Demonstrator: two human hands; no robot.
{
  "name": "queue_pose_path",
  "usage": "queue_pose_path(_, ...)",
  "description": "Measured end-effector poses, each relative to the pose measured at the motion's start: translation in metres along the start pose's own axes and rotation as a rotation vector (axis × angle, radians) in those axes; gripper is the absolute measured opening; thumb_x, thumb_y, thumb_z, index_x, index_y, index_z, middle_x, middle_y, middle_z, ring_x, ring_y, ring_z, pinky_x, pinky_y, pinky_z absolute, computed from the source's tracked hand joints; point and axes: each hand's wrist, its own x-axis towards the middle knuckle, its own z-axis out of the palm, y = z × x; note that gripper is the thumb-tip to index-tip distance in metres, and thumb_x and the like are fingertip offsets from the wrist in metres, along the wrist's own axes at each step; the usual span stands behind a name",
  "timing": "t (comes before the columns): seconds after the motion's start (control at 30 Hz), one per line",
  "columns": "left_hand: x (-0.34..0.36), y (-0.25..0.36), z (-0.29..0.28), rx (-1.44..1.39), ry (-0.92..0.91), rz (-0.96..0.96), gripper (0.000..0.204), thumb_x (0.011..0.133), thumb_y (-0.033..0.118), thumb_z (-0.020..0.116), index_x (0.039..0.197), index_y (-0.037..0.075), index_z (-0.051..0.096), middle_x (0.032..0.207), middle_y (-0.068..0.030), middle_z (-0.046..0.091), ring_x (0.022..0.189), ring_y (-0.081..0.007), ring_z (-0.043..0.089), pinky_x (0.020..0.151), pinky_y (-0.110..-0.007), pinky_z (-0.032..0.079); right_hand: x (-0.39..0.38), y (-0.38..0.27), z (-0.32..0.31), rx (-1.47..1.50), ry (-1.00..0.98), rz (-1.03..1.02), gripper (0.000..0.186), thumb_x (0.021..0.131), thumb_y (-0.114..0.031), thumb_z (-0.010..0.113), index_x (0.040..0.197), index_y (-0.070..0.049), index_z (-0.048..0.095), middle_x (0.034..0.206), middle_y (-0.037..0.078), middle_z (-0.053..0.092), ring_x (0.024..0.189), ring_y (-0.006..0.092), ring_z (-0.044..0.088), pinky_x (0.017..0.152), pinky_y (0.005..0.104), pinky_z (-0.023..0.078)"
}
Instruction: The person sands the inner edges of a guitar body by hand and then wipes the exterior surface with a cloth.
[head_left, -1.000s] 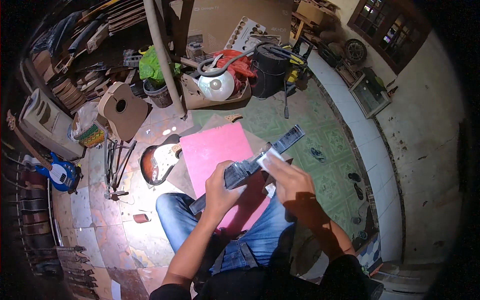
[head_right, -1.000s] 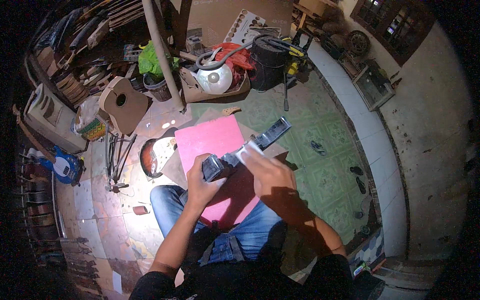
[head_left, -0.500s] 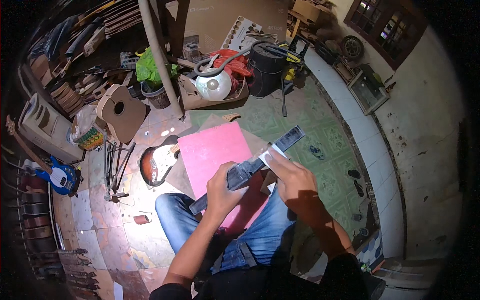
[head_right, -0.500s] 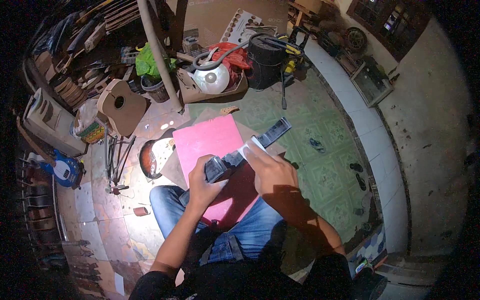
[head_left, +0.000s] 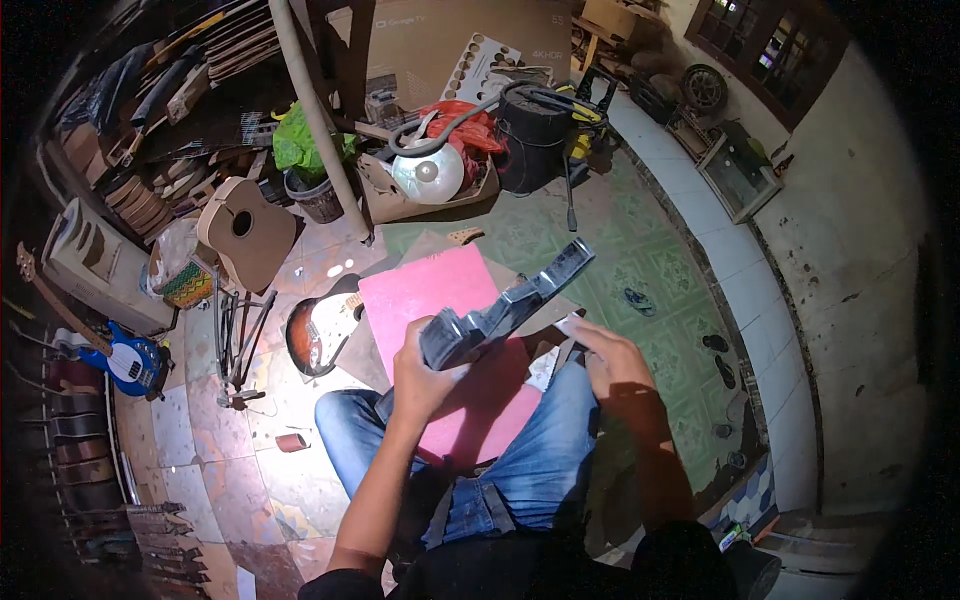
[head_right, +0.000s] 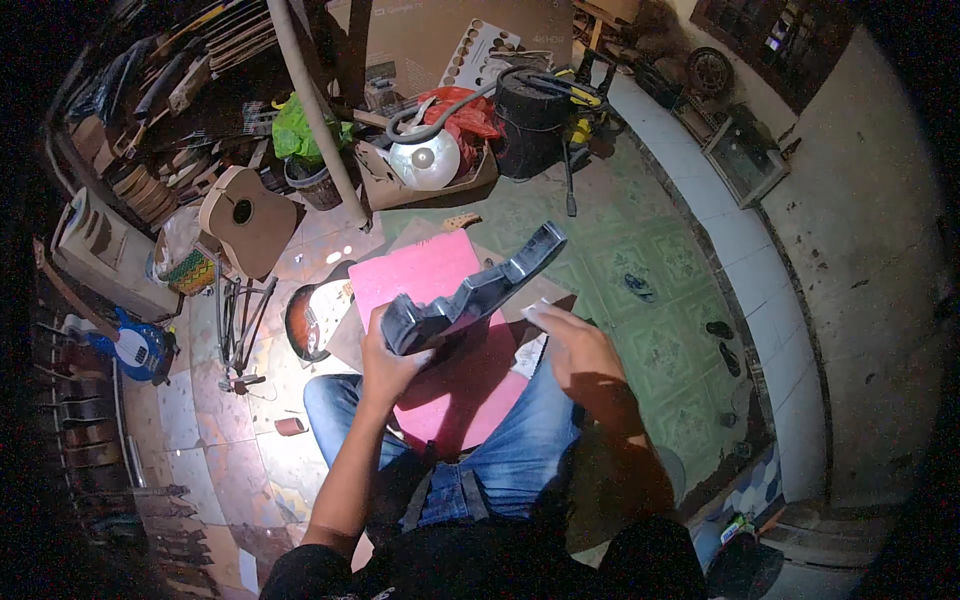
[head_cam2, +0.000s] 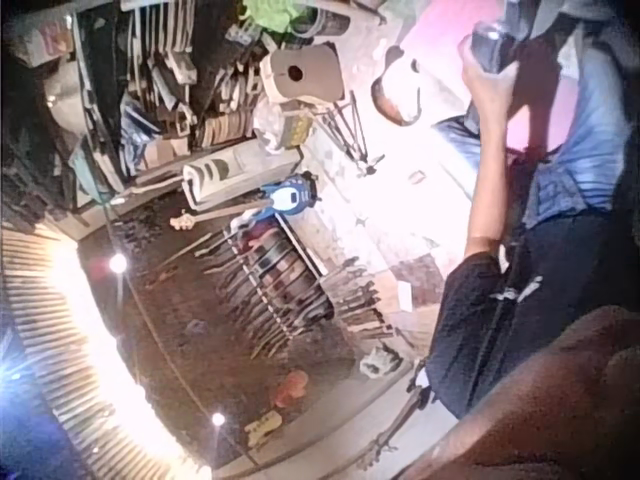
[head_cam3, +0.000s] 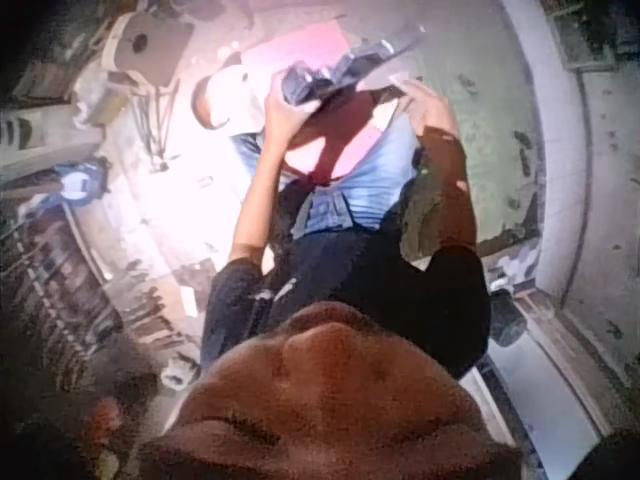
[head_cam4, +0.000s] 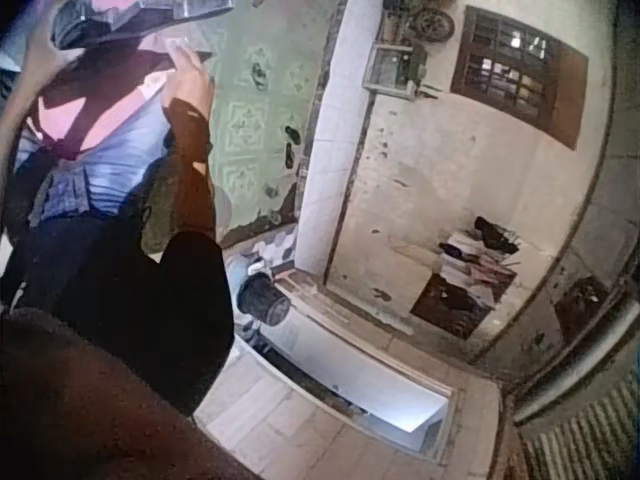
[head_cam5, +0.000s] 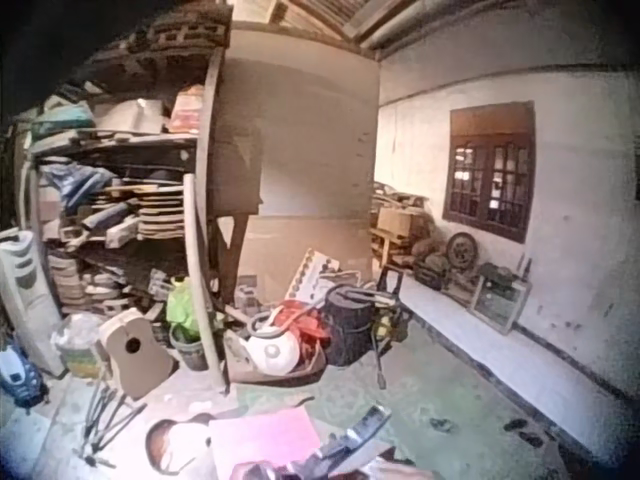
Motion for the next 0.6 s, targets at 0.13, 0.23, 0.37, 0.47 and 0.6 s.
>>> queue_pose_path(0.13,-0.001,-0.022,-0.019,0.326,-0.126,-0.087,0.076,0.067,0.032,0.094,0.127,0.002,0.059,0.104,-0.0219,0.075,0.1,-0.0375,0.074,0.084,-0.043,0.058,0.003,0.064,0.029,0.182,0.139,0.219,0.049,0.089,0.007,0.055,0.136,-0.001,0.062,0.135,0.018,0.067,0.122,0.0283,0.066,0.103,0.0362,0.05)
queue_pose_path(0.23,-0.001,-0.033,-0.023,0.45,-0.113,-0.162,0.072,0.067,0.041,0.092,0.12,0.001,0.065,0.101,-0.023,0.075,0.098,-0.0409,0.073,0.083,-0.045,0.058,0.014,0.089,0.066,0.655,0.208,0.385,0.047,0.095,0.0,0.06,0.141,0.003,0.057,0.135,0.013,0.067,0.119,0.0201,0.065,0.101,0.0335,0.051)
queue_pose_path(0.37,0.004,-0.053,-0.03,0.394,-0.11,-0.142,0.061,0.069,0.037,0.091,0.113,0.0,0.069,0.1,-0.0219,0.076,0.096,-0.0384,0.074,0.083,-0.044,0.058,0.03,0.112,0.098,0.696,0.352,0.27,0.047,0.096,-0.001,0.059,0.142,0.003,0.056,0.141,0.012,0.063,0.123,0.0207,0.063,0.104,0.033,0.049)
queue_pose_path(0.47,0.004,-0.037,-0.037,0.296,-0.095,-0.095,0.053,0.072,0.028,0.09,0.112,-0.001,0.068,0.1,-0.0184,0.076,0.095,-0.0316,0.075,0.084,-0.041,0.058,0.04,0.075,0.073,0.093,0.537,-0.012,0.047,0.093,0.004,0.055,0.139,0.002,0.059,0.144,0.017,0.061,0.13,0.0287,0.061,0.106,0.0347,0.047)
queue_pose_path(0.6,0.009,-0.006,-0.03,-0.122,0.1,0.072,0.043,0.074,0.012,0.085,0.11,0.0,0.064,0.1,-0.0148,0.076,0.096,-0.0195,0.074,0.084,-0.036,0.057,0.053,0.031,0.05,-0.076,0.43,-0.225,0.05,0.087,0.005,0.055,0.135,-0.007,0.065,0.142,0.019,0.06,0.125,0.0365,0.063,0.105,0.0433,0.049)
